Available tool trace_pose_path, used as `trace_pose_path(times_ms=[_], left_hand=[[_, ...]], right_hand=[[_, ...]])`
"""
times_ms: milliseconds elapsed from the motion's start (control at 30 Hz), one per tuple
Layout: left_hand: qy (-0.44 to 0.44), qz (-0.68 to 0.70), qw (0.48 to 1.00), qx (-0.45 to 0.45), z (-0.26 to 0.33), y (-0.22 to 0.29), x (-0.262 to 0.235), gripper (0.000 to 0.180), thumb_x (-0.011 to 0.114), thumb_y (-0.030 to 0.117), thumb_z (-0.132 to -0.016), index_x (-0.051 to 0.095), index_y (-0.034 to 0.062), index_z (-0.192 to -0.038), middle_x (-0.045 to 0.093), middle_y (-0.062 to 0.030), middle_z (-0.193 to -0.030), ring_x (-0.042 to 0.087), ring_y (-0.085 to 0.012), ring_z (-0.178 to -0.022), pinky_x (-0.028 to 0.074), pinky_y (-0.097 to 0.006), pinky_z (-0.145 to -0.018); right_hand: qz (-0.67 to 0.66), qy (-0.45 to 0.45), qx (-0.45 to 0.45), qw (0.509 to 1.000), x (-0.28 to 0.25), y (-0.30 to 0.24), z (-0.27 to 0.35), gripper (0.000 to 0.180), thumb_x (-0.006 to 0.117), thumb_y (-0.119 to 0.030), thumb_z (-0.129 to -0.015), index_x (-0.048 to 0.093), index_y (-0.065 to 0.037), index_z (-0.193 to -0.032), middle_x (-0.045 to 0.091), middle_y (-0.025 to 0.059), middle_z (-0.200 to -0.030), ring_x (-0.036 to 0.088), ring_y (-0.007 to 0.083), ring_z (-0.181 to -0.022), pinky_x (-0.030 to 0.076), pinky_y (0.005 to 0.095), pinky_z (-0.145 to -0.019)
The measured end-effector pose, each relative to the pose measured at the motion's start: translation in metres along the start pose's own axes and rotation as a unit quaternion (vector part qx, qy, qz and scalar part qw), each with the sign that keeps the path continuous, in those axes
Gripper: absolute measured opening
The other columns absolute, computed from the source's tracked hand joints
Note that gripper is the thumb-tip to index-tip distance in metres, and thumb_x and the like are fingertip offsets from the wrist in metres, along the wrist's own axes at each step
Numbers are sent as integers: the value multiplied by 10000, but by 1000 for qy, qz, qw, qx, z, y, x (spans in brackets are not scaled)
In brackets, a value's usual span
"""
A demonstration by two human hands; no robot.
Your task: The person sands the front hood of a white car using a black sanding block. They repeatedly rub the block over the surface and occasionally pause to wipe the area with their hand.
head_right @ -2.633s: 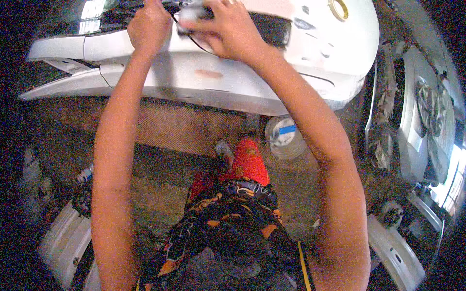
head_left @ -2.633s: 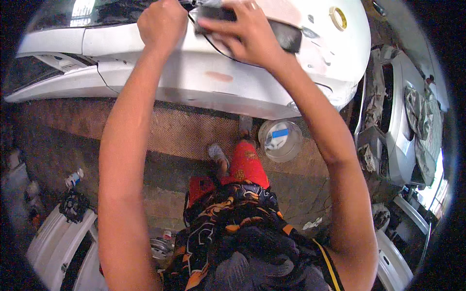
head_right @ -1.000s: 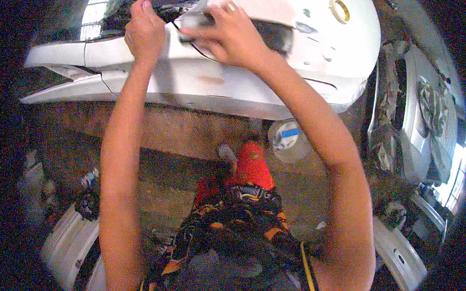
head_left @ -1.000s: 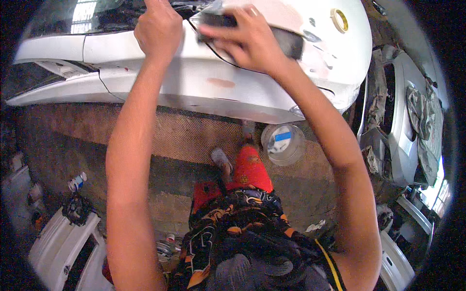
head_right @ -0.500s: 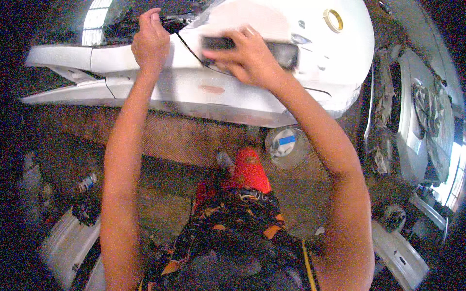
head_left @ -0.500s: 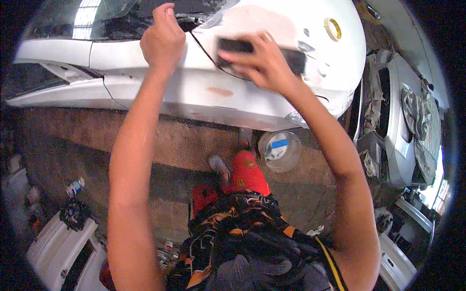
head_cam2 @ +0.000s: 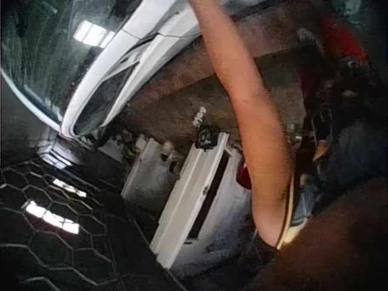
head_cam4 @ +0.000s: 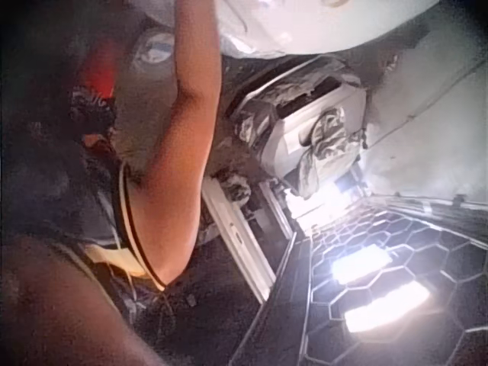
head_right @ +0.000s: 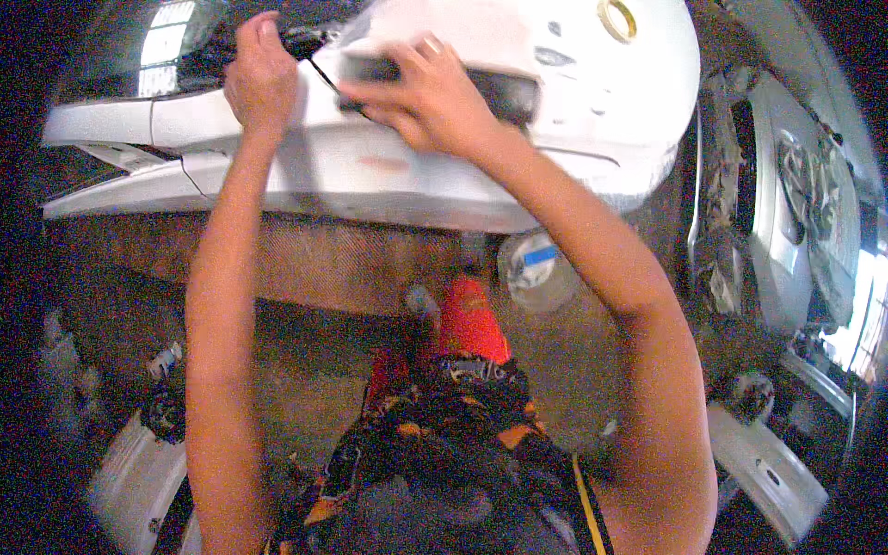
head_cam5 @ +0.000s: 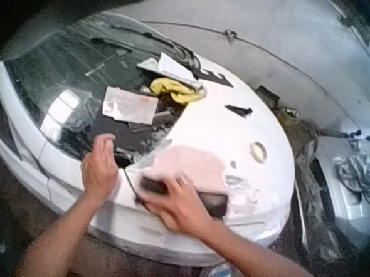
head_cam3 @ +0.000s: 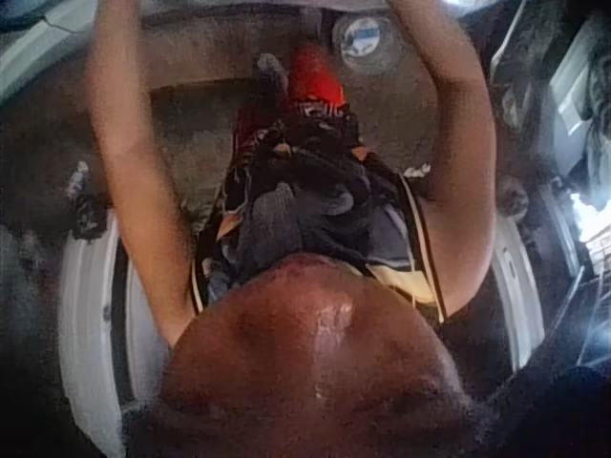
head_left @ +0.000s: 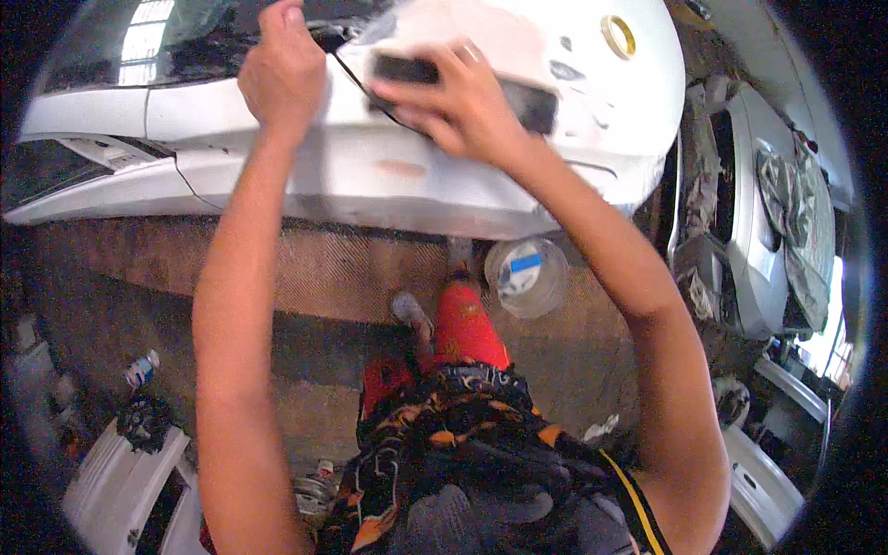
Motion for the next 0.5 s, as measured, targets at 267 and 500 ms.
trace_pose_path(times_ms=[267,500], left_hand=[[-23,3,1000,-7,1,4,-4,338,451,422,-1105,650,221,-1290,771,-195,-1003,731,-464,-932,551,-576,-813],[20,36,999,6,3,10,-10,313,450,308,-1106,643,89,-1220,732,-248,-953,697,-481,-886,525,-564,-770]], right_hand=[[-47,22,24,998,4,14,-47,643,715,-435,-918,608,-123,-1470,570,295,-1314,565,479,-1165,478,527,-990],[59,11,-21,998,5,15,-40,485,742,-357,-921,695,-324,-1403,637,222,-1214,584,387,-1065,481,485,-928]])
Point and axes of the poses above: each hand's wrist, its own z-axis away from the middle knuckle, its own x-axis out of the palm, y = z × x, the point moved 2 cm from there along -z, towards the middle knuckle
